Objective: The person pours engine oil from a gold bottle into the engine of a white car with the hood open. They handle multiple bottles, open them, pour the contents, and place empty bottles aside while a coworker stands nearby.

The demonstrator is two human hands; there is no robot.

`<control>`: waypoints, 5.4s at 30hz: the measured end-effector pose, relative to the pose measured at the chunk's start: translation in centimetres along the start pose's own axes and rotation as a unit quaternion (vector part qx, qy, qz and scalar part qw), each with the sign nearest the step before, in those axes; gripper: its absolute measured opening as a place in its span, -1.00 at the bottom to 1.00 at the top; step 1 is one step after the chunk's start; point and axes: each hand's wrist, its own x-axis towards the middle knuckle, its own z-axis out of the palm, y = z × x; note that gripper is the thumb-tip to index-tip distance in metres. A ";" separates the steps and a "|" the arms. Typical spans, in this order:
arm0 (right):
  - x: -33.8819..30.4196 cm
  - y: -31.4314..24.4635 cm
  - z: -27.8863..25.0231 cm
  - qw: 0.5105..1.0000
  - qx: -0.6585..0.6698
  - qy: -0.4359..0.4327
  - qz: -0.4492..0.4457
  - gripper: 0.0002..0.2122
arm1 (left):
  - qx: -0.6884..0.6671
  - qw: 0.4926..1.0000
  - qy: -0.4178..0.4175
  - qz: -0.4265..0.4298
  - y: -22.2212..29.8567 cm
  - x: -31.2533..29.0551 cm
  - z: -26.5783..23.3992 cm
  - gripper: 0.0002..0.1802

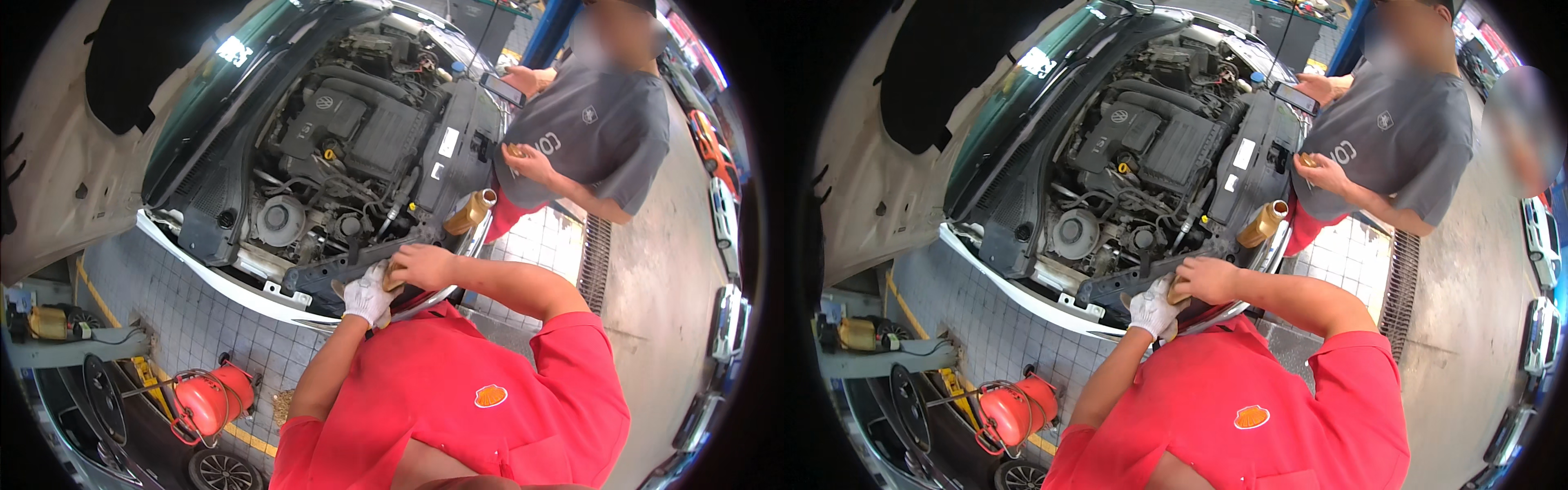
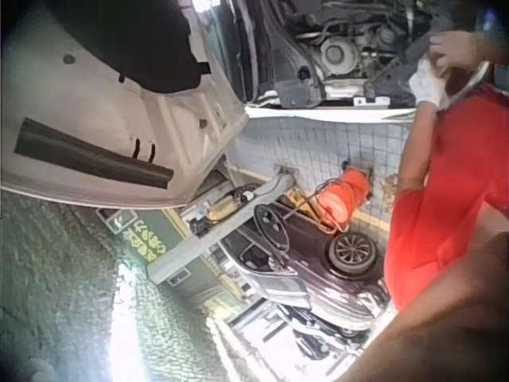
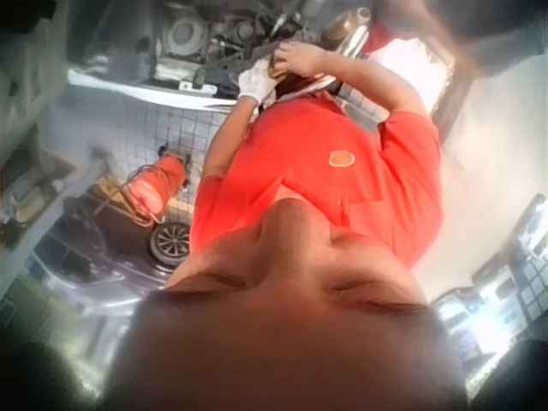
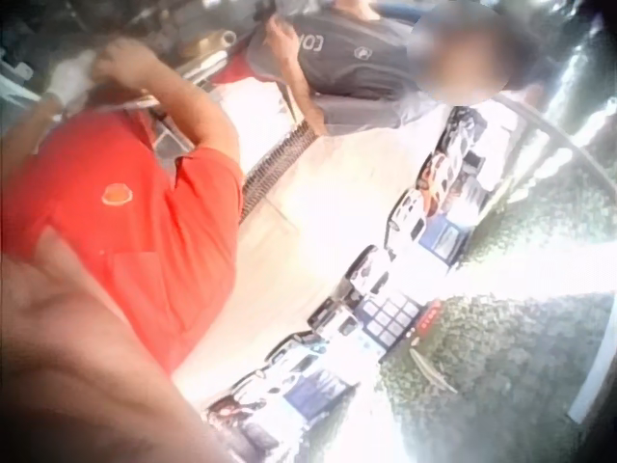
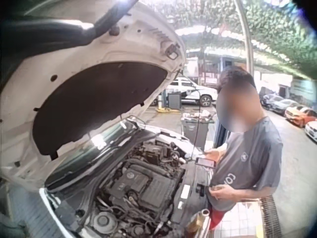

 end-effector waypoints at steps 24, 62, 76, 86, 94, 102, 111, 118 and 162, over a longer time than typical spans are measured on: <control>-5.4 3.1 23.0 0.710 0.061 0.374 0.594 -0.67 | -0.026 0.999 -0.024 -0.015 -1.0 1.6 -2.4 -0.07; 2.4 1.2 -1.3 0.970 0.099 -0.083 0.205 -0.79 | -0.048 0.997 -0.059 0.009 -1.3 1.7 -3.3 -0.09; 6.0 0.5 -1.8 0.958 -0.034 -0.210 0.193 -0.85 | -0.038 0.998 -0.036 0.029 -2.3 2.5 -1.7 -0.17; -0.5 -0.8 3.9 0.952 0.064 0.229 0.195 -0.87 | -0.047 0.996 -0.072 0.002 -1.4 2.6 -3.1 -0.13; -0.3 -1.0 4.6 0.935 0.095 0.283 0.189 -0.87 | -0.023 0.998 -0.063 0.005 -1.2 2.5 -3.5 -0.10; 0.0 -1.5 5.7 0.876 0.216 0.322 0.287 -0.93 | -0.029 0.997 -0.074 0.007 -1.2 2.5 -3.6 -0.11; 0.8 -2.1 9.3 0.383 0.658 0.468 0.449 -0.87 | -0.023 0.997 -0.067 0.016 -1.3 2.6 -3.8 -0.09; 0.5 -1.1 7.5 0.619 0.518 0.366 0.464 -0.86 | -0.028 0.996 -0.088 -0.005 -1.5 2.9 -3.9 -0.13; 3.8 -7.2 16.7 0.758 0.431 0.273 0.405 0.20 | -0.068 0.977 0.150 -0.135 -0.2 -2.7 -0.4 -0.18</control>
